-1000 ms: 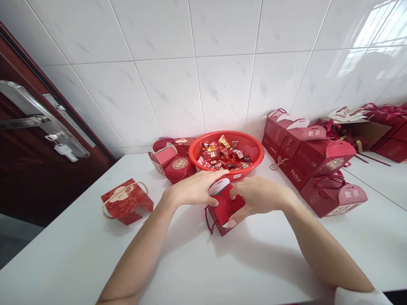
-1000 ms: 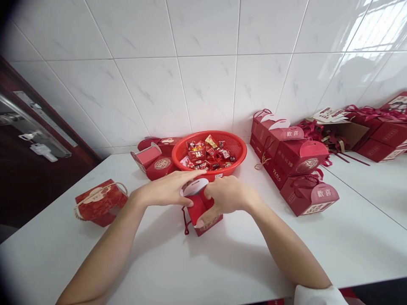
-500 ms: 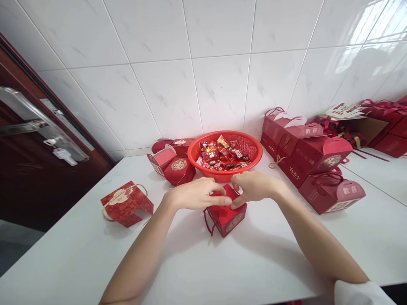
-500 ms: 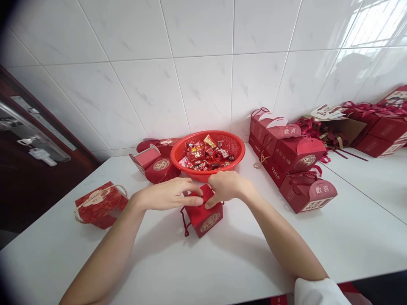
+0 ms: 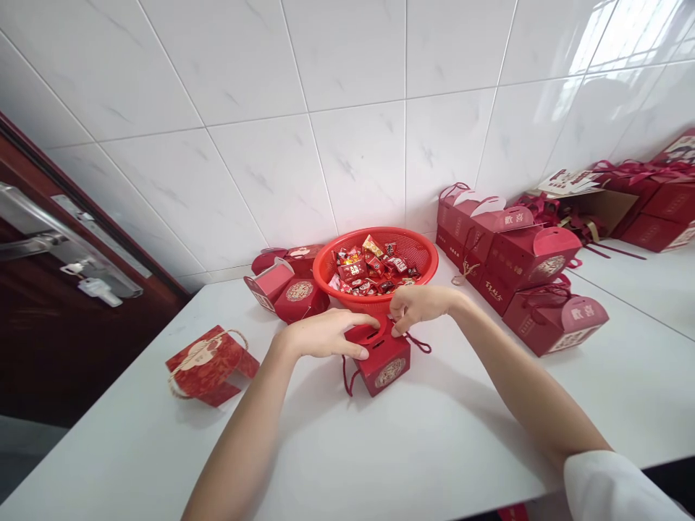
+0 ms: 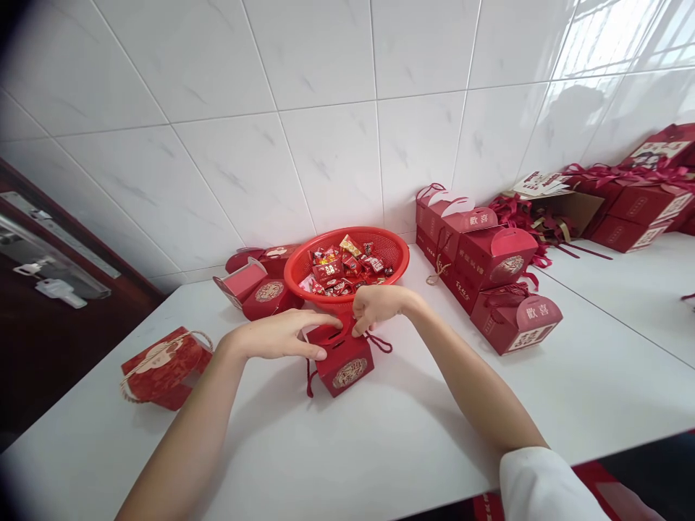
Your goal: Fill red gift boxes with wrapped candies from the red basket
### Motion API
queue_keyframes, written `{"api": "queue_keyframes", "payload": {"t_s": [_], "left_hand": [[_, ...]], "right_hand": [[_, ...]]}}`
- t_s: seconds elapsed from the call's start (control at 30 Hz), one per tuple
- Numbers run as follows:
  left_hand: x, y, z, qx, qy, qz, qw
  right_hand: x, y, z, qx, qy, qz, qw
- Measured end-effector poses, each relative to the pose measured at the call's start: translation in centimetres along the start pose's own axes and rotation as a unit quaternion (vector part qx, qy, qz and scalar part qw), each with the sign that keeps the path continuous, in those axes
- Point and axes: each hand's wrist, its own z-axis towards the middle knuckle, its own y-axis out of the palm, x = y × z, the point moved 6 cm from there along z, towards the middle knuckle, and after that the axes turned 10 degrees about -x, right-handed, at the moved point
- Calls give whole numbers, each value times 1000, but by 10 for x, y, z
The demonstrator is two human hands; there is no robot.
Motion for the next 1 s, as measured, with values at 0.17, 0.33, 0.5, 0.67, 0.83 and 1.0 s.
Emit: {"api": "queue_keyframes", "payload": {"t_s": [0.17, 0.33, 0.5, 0.67, 0.83, 1.0], "left_hand": [[-5, -1, 8, -15, 40, -13, 999], [-10, 3, 13, -36, 26, -50, 998], [-5, -5, 7, 49, 24, -65, 996], [6, -21, -11, 137, 124, -295, 938], [20, -34, -31, 187, 247, -439, 843], [34, -30, -32, 197, 283, -446, 826]], "right_hand": [[-7, -8, -14, 27, -39, 94, 994], [-21, -15, -28, 66, -93, 237, 965], [-23, -17, -34, 121, -86, 255, 955], [-28, -19, -43, 169, -73, 217, 959], [-36, -19, -53, 189, -87, 221, 953], [-48, -12, -59, 212, -83, 214, 950]]}}
